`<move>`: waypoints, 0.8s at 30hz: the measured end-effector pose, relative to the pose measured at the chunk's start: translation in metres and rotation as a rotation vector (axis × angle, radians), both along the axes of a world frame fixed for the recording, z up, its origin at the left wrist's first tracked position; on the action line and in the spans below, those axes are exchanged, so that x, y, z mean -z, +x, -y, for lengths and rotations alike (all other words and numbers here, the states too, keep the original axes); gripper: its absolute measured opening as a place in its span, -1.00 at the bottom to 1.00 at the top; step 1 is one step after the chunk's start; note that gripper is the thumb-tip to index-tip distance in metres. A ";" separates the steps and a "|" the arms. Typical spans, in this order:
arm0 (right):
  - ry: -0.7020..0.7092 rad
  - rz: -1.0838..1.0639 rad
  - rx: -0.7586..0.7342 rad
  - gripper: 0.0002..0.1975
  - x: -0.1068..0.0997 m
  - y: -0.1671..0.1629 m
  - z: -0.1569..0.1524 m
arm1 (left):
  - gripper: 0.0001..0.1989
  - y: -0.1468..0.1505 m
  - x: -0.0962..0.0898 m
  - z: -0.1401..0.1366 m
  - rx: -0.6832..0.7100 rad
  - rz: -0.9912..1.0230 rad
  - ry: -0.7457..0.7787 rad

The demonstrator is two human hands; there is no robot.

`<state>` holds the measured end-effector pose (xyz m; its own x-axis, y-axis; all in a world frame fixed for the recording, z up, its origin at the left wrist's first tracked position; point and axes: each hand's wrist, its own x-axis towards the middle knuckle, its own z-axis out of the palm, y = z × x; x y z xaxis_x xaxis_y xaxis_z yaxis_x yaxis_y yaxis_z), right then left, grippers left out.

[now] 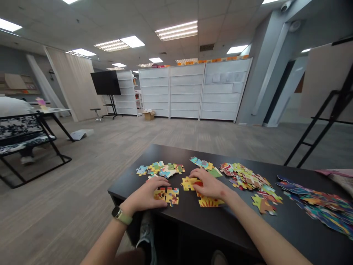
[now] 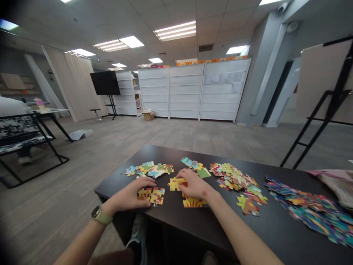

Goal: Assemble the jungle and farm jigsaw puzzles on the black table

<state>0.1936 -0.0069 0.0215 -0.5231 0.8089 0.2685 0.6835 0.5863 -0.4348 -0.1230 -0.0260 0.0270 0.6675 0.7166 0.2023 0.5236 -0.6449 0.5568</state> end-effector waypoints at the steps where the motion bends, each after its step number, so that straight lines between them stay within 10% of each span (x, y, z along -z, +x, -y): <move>1: -0.018 -0.003 -0.021 -0.59 0.003 -0.005 0.002 | -0.42 0.003 0.002 0.002 0.006 0.003 0.011; 24: -0.037 0.012 -0.051 -0.86 0.006 -0.022 0.010 | -0.77 0.051 0.017 -0.013 -0.076 0.049 0.167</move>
